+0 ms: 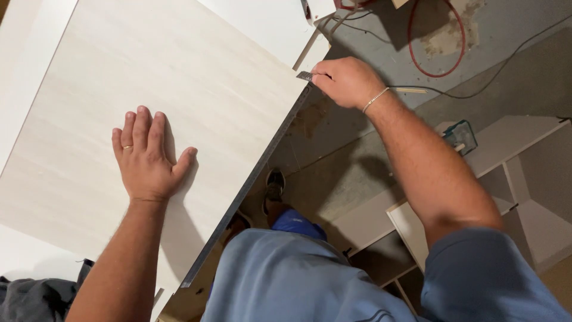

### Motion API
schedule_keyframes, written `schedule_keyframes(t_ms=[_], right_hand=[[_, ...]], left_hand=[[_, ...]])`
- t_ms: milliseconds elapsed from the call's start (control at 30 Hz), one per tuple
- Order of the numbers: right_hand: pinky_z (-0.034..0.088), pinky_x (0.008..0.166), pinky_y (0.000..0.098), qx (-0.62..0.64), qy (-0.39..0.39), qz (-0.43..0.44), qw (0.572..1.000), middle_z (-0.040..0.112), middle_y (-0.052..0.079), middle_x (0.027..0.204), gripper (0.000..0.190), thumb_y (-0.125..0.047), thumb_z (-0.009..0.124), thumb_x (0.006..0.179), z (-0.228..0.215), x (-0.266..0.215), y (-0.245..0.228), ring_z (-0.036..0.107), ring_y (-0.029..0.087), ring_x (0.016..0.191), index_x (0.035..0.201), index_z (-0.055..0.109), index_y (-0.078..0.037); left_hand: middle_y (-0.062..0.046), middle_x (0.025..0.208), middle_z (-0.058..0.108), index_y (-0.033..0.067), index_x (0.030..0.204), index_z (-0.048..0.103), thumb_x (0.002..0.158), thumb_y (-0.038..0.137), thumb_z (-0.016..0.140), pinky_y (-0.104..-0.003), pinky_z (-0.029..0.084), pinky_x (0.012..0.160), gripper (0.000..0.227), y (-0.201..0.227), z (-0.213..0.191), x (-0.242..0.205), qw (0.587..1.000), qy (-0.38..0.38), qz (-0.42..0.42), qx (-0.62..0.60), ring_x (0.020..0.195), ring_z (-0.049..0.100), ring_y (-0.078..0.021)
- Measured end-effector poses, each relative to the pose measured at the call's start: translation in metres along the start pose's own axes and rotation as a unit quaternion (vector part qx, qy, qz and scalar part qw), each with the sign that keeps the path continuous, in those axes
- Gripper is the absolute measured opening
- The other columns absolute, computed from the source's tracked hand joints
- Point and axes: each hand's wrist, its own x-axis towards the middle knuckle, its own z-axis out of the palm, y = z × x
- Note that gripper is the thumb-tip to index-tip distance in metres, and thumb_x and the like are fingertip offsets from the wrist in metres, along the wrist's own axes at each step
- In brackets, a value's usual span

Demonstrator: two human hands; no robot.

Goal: Trim excess laminate from the edges of a wooden board using a utility knife and sand the edges smooth.

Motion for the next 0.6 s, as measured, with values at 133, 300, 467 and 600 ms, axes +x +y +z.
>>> schedule_keyframes(t_ms=[133,300,467,600], right_hand=[[0.036,0.063,0.0453,0.010,0.011,-0.001,1.000,0.052,0.007,0.067,0.037,-0.035,0.049,0.104,0.003,-0.004,-0.001,0.049,0.029,0.067,0.076,0.046,-0.012],[0.033,0.060,0.0440,0.012,-0.007,0.013,1.000,0.046,0.004,0.061,0.039,-0.033,0.049,0.103,-0.001,-0.009,-0.007,0.044,0.025,0.062,0.070,0.041,-0.014],[0.036,0.063,0.0451,0.024,0.016,0.034,0.999,0.051,0.007,0.067,0.036,-0.035,0.050,0.104,0.002,-0.010,-0.013,0.047,0.029,0.067,0.076,0.046,-0.013],[0.033,0.060,0.0465,0.017,0.001,0.041,0.999,0.050,0.007,0.065,0.037,-0.035,0.050,0.102,0.004,-0.016,-0.012,0.046,0.029,0.064,0.072,0.045,-0.014]], left_hand=[[-0.022,0.162,0.046,0.0035,0.153,0.057,0.093,0.057,0.066,-0.063,0.024,0.120,0.081,0.001,0.000,0.000,1.000,-0.007,-0.005,-0.008,0.151,0.037,-0.0414],[-0.022,0.163,0.045,0.0039,0.155,0.056,0.095,0.060,0.063,-0.063,0.024,0.119,0.082,0.000,0.000,0.000,1.000,-0.008,-0.003,-0.008,0.152,0.036,-0.0410],[-0.022,0.164,0.044,0.0047,0.156,0.055,0.096,0.060,0.063,-0.062,0.022,0.121,0.082,-0.002,0.001,-0.001,1.000,-0.011,-0.006,-0.011,0.152,0.036,-0.0417],[-0.023,0.162,0.046,0.0039,0.154,0.057,0.096,0.061,0.063,-0.063,0.024,0.119,0.082,-0.002,0.003,-0.001,1.000,-0.002,-0.001,-0.009,0.151,0.037,-0.0413]])
